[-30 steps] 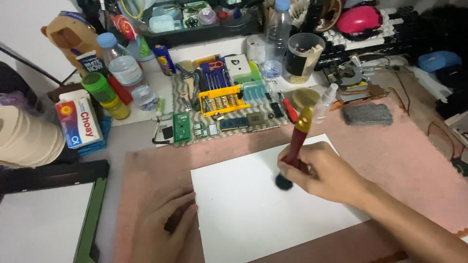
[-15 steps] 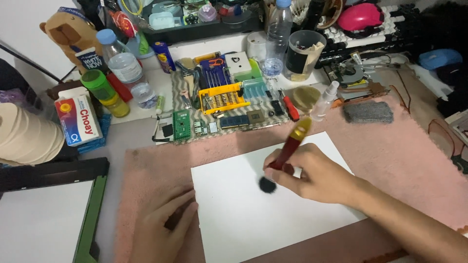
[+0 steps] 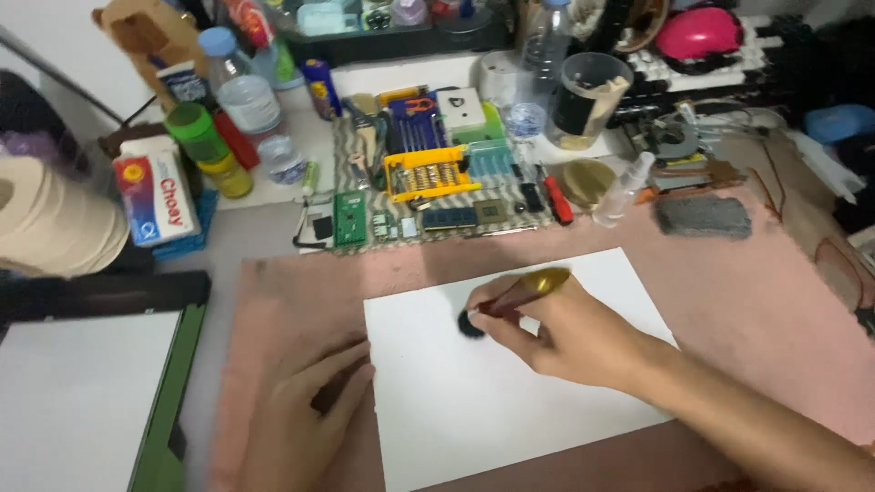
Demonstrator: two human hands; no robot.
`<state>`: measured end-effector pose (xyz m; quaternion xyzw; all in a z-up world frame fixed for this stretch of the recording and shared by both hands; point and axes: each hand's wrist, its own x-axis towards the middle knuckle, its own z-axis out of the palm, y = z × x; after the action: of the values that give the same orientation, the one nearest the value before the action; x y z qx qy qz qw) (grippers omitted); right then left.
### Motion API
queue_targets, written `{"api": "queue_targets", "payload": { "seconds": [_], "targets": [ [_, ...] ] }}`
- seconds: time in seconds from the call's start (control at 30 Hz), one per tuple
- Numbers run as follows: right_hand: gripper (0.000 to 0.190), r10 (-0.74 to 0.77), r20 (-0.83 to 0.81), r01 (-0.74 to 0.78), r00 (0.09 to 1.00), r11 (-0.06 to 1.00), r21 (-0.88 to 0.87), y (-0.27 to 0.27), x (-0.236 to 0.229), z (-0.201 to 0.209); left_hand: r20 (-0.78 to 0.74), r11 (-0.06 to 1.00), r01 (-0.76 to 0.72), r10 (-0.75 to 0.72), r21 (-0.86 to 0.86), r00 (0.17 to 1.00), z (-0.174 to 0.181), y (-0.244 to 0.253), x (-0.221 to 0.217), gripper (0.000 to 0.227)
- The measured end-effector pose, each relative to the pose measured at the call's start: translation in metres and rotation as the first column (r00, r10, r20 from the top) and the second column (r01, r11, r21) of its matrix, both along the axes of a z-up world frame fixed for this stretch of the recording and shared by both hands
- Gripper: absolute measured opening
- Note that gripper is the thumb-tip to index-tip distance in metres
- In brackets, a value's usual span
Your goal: The person cleans a white sheet of paper on a cluttered workbench. They first use a brush to sweep the surface, then rub it with a round sponge, and finally wipe it with a grey cloth.
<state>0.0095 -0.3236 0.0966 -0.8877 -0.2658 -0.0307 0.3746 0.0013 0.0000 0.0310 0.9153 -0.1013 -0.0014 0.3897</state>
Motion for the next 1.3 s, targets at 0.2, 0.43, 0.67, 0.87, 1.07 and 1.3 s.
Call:
{"api": "queue_targets", "payload": {
  "seconds": [0.2,0.43,0.67,0.87,1.07,1.3],
  "targets": [
    [0.032,-0.096,-0.048,0.087,0.994,0.983,-0.163,-0.003,0.008,-0.015,0.200,0.981,0.102,-0.068,-0.165,0.977,-0.006,0.000,-0.002,0.025],
    [0.018,0.008,-0.102,-0.017,0.995,0.995,-0.096,0.015,0.009,-0.003,0.260,0.984,0.088,-0.046,-0.154,0.965,-0.001,-0.001,-0.005,0.025],
    [0.019,0.075,-0.038,-0.078,0.996,0.995,-0.056,0.040,0.014,-0.001,0.259,0.975,0.099,-0.045,-0.200,0.965,0.002,-0.002,-0.007,0.023],
    [0.020,0.162,-0.017,-0.163,0.987,0.982,-0.093,0.069,0.023,0.010,0.252,0.957,0.126,-0.059,-0.260,0.966,0.007,-0.002,-0.008,0.024],
    [0.016,0.142,-0.007,-0.141,0.990,0.979,-0.148,0.081,0.032,0.003,0.226,0.954,0.136,-0.075,-0.266,0.971,0.018,0.000,-0.011,0.018],
    [0.018,0.103,0.069,-0.082,0.992,0.961,-0.263,0.075,0.043,-0.011,0.146,0.948,0.078,-0.034,-0.308,0.989,0.027,0.000,-0.016,0.019]
  ]
}}
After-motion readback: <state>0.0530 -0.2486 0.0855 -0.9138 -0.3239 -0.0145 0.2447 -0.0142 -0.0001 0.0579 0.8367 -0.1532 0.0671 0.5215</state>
